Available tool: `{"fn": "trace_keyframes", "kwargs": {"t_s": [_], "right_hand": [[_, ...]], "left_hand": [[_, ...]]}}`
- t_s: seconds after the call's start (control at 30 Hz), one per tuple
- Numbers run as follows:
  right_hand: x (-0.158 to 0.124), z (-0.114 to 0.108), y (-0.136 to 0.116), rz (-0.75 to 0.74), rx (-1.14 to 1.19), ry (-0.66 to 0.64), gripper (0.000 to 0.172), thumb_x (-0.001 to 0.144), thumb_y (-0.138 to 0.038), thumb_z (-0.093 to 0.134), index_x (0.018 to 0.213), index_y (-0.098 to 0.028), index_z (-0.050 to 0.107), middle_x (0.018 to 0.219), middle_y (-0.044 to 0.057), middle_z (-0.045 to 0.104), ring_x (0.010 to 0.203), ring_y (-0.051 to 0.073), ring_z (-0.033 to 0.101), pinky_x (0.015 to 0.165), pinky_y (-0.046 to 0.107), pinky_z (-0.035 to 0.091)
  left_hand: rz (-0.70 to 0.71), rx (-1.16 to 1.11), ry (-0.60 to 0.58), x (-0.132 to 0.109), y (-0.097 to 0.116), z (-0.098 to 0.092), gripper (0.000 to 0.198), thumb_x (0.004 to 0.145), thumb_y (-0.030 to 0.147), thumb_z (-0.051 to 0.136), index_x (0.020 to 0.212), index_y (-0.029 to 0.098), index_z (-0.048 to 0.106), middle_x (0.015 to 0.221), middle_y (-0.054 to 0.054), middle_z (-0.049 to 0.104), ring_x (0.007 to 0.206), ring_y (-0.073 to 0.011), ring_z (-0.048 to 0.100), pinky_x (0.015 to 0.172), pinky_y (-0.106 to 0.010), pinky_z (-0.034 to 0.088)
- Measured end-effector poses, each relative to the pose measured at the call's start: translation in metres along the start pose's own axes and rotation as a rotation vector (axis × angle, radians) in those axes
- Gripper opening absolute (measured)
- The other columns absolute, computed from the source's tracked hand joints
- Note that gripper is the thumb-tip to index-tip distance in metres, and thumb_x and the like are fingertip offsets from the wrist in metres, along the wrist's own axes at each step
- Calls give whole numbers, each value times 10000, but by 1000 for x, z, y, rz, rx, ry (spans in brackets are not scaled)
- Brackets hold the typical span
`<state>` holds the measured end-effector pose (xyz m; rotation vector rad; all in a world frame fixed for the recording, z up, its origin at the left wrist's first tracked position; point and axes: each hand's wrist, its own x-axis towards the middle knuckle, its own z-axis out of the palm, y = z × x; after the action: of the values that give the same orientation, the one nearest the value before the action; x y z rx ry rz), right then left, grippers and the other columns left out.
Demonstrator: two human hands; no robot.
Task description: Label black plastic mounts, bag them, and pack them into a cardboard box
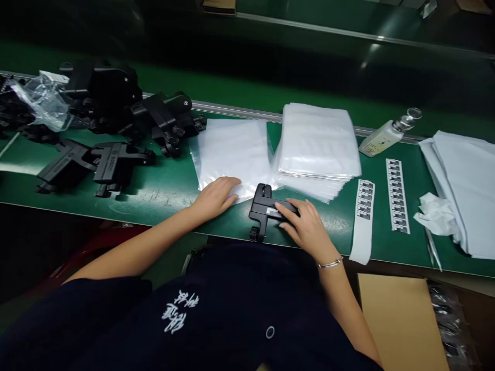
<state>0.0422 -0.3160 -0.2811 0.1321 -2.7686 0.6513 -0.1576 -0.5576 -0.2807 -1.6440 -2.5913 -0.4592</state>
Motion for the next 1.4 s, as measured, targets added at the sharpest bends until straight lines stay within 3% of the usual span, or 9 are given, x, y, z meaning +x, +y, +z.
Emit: {"fn": "trace_keyframes", "kwargs": {"t_s": [0.13,0.27,0.43,0.57,0.8,0.97,1.13,1.27,1.4], "right_hand": [[0,6,-10,-53,-112,46,360,958,-270,508,1301,-350,585,1174,124,603,1037,260,578,836,455,501],[-12,-1,-20,9,-172,246,395,930,-248,553,1316,-334,549,1143,105,616,1007,254,589,813,410,474],[-20,-22,-32,85,-226,506,581,882,-245,640,1402,-294,385,1140,107,652,989,261,625,810,397,474],[-25,-34,-34,151,-213,577,630,875,-266,648,1423,-291,340,1151,113,655,1014,276,632,848,435,488],[-32,-40,-33,174,-174,589,635,871,-255,642,1419,-326,329,1157,89,665,1039,271,632,881,451,484],[-34,-44,-35,155,-194,611,652,865,-225,653,1417,-334,322,1152,95,657,1037,274,633,861,452,488],[-38,-50,-38,139,-186,651,690,851,-204,674,1436,-315,324,1148,101,658,1018,268,633,858,452,499],[-41,-53,-42,160,-173,690,700,851,-239,680,1446,-322,322,1153,98,657,1016,272,631,859,459,510],[-45,-55,-46,182,-156,687,700,848,-239,685,1448,-303,332,1154,105,656,1019,271,628,865,457,514]], "left_hand": [[-51,68,-68,1,-10,14,389,954,261,382,1247,124,599,1371,-158,577,1293,-289,522,1055,-452,468],[-53,77,-74,1,-10,9,401,977,271,328,1242,197,619,1318,-104,632,1244,-244,574,981,-396,527],[81,46,-270,4,20,12,655,942,505,439,1490,156,347,1557,-147,347,1437,-314,331,1162,-512,293],[298,-17,-420,-9,48,24,687,964,537,373,1514,132,292,1547,-185,345,1442,-308,323,1183,-512,231],[395,-104,-406,-2,62,39,644,928,559,451,1433,159,440,1477,-187,460,1409,-337,376,1176,-539,247],[192,-43,-291,33,64,40,594,964,429,415,1477,135,354,1555,-190,332,1440,-346,311,1156,-589,247],[336,-138,-315,29,77,40,554,926,446,510,1430,227,445,1497,-124,453,1395,-310,400,1166,-524,287],[186,-68,-258,47,65,41,559,964,419,443,1470,196,364,1540,-146,382,1432,-309,339,1163,-574,259],[80,-68,-206,53,52,40,442,979,365,391,1320,103,492,1444,-193,488,1331,-303,483,1068,-469,440]]}}
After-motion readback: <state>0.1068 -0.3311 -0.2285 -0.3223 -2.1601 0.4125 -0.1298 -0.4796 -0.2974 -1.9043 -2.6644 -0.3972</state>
